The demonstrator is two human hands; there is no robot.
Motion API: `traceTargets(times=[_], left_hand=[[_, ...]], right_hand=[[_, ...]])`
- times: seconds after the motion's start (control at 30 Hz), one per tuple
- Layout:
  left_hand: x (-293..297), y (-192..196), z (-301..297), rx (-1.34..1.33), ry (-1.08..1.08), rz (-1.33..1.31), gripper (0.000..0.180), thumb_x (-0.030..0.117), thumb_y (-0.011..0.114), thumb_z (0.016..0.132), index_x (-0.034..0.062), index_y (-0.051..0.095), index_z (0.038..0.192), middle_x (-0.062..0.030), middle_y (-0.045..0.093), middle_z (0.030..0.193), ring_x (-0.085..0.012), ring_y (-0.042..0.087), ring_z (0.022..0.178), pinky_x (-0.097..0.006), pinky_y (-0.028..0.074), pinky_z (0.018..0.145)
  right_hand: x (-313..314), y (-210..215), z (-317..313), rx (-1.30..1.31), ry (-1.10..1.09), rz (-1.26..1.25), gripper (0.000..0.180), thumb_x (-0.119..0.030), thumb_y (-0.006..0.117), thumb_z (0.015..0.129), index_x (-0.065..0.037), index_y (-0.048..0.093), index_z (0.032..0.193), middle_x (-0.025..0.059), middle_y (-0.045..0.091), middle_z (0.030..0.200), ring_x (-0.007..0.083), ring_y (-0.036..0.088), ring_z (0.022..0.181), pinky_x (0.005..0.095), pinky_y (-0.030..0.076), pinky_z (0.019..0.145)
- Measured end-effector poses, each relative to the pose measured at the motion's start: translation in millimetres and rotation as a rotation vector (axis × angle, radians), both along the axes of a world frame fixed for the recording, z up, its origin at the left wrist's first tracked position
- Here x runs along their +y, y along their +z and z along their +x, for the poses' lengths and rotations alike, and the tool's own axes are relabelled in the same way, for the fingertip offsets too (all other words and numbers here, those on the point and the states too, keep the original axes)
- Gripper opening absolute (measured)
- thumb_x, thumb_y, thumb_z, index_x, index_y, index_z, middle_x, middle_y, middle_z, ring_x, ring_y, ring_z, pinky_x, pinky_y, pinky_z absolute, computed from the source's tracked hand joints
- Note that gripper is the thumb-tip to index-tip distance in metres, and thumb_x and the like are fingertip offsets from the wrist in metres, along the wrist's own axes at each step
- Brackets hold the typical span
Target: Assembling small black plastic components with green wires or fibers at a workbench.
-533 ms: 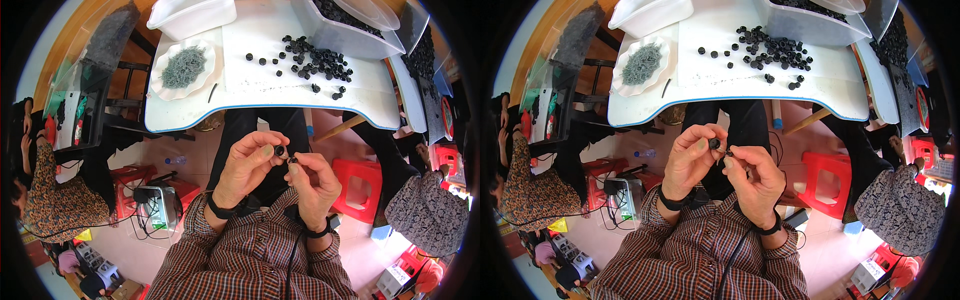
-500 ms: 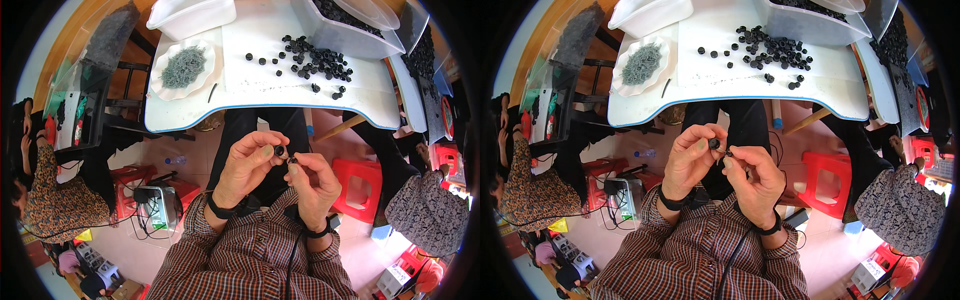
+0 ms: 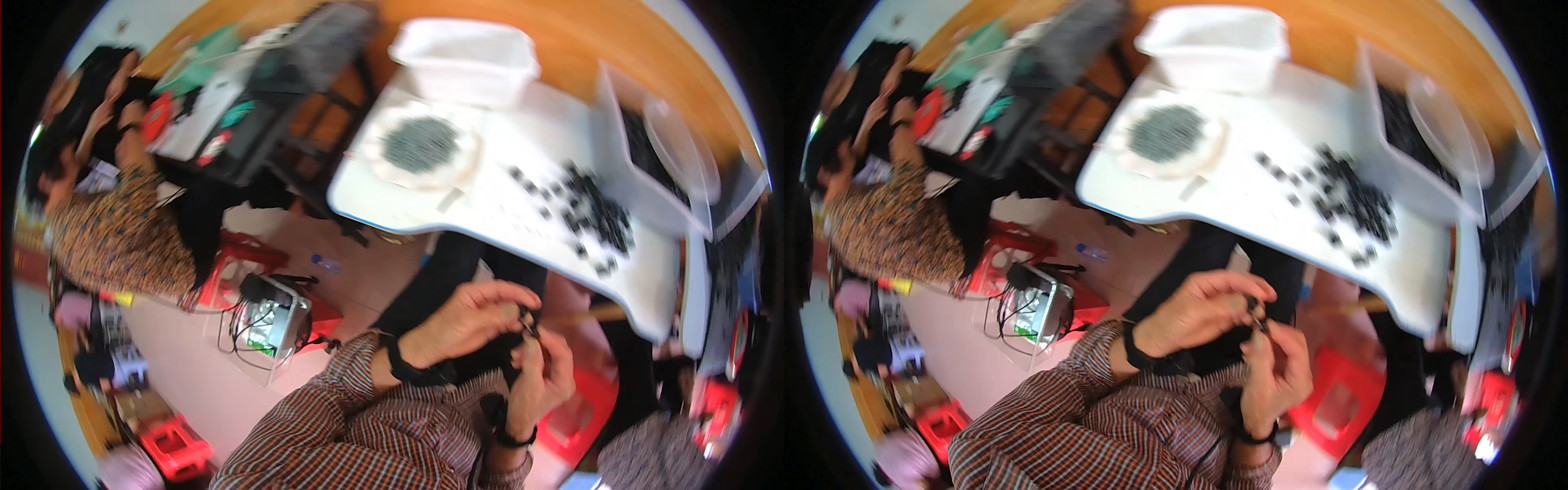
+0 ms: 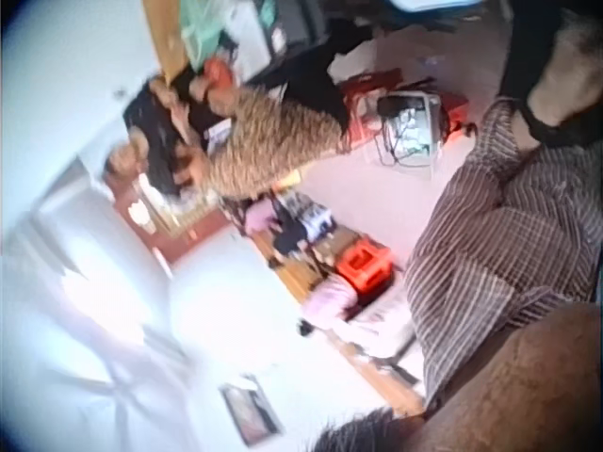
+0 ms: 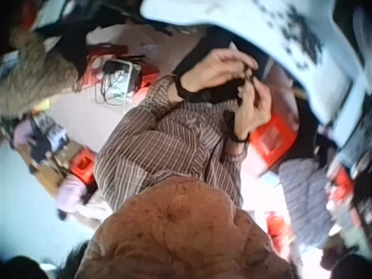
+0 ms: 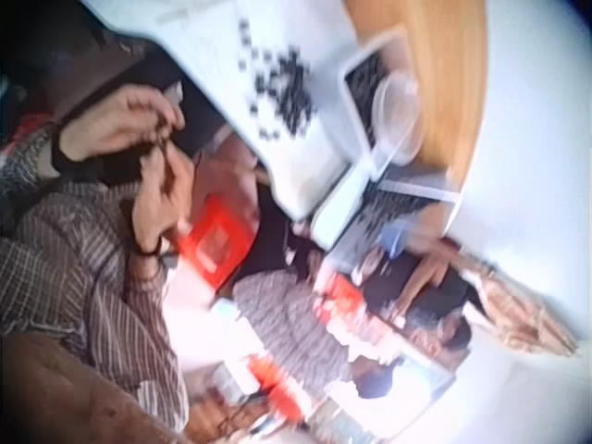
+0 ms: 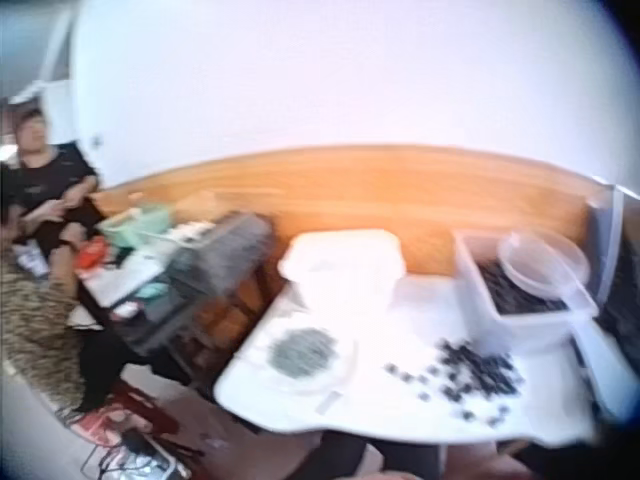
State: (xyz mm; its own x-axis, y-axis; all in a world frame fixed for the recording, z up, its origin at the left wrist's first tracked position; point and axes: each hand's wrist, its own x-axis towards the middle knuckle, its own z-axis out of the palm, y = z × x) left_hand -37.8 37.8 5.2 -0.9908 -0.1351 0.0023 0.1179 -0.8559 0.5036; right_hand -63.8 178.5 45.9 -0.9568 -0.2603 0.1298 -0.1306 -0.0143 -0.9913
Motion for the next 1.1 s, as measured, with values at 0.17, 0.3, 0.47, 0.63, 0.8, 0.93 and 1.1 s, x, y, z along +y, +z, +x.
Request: traceTargets(times=[0.17,0.3,0.47,0.63,0.8,0.93,1.1], left_hand=[[-1.5,-5.5,8.5,-0.001,-0.026,0.005,0.022,0.004,0.058,0.093,-0.0023,0.062,0.114,-0.0086,0.062,0.112,-0.0116,0.062,0.092,-0.024,0.052,0.083],[-3.3,0.4,12.1,0.025,0.042,-0.019,0.024,0.007,0.059,0.093,-0.0032,0.061,0.115,-0.0067,0.063,0.106,-0.0107,0.061,0.089,-0.023,0.052,0.082],[-3.7,0.9,9.7,0.034,0.094,-0.090,0.022,0.006,0.058,0.094,-0.0040,0.062,0.114,-0.0050,0.062,0.100,-0.0102,0.060,0.087,-0.023,0.051,0.080],[-8.9,9.2,11.5,0.021,0.096,-0.242,0.019,0.010,0.059,0.094,-0.0020,0.063,0.109,-0.0032,0.062,0.097,-0.0078,0.059,0.082,-0.021,0.050,0.076],[-14.0,14.2,14.1,0.003,0.076,-0.373,0.019,0.014,0.061,0.094,-0.0008,0.065,0.105,-0.0016,0.063,0.090,-0.0052,0.058,0.078,-0.020,0.050,0.071],[-14.6,14.5,14.6,0.014,0.084,-0.326,0.019,0.014,0.061,0.094,-0.0011,0.065,0.105,-0.0026,0.065,0.090,-0.0061,0.060,0.082,-0.019,0.051,0.073],[-9.8,12.6,14.2,0.048,0.053,-0.270,0.020,0.012,0.061,0.094,-0.0012,0.064,0.108,-0.0027,0.063,0.096,-0.0080,0.060,0.088,-0.021,0.050,0.079]], right_hand=[[-4.1,-9.8,6.4,0.003,0.001,-0.049,0.013,0.004,0.059,0.088,0.003,0.062,0.101,0.0076,0.063,0.090,0.0075,0.055,0.067,0.0177,0.042,0.057],[-13.0,15.1,11.4,-0.002,0.044,0.036,0.015,0.001,0.059,0.089,0.005,0.063,0.103,0.0100,0.065,0.089,0.0111,0.057,0.069,0.0207,0.045,0.062],[-17.4,17.8,9.7,0.023,0.051,0.108,0.018,-0.002,0.061,0.090,0.007,0.063,0.104,0.0104,0.065,0.085,0.0131,0.057,0.070,0.0240,0.047,0.066],[-18.2,11.0,7.4,0.043,0.049,0.074,0.017,-0.002,0.061,0.089,0.007,0.064,0.103,0.0094,0.065,0.084,0.0130,0.057,0.069,0.0240,0.048,0.065],[-24.3,17.9,11.2,0.078,0.041,0.062,0.016,-0.002,0.061,0.089,0.007,0.063,0.103,0.0098,0.064,0.086,0.0130,0.057,0.071,0.0243,0.048,0.065],[-27.1,14.6,9.7,0.047,0.046,0.013,0.016,-0.003,0.062,0.090,0.007,0.063,0.103,0.0096,0.063,0.085,0.0132,0.057,0.072,0.0244,0.048,0.065],[-20.3,11.0,5.4,0.002,0.021,0.045,0.018,-0.004,0.061,0.090,0.007,0.062,0.105,0.0096,0.063,0.084,0.0134,0.057,0.071,0.0234,0.048,0.064]])
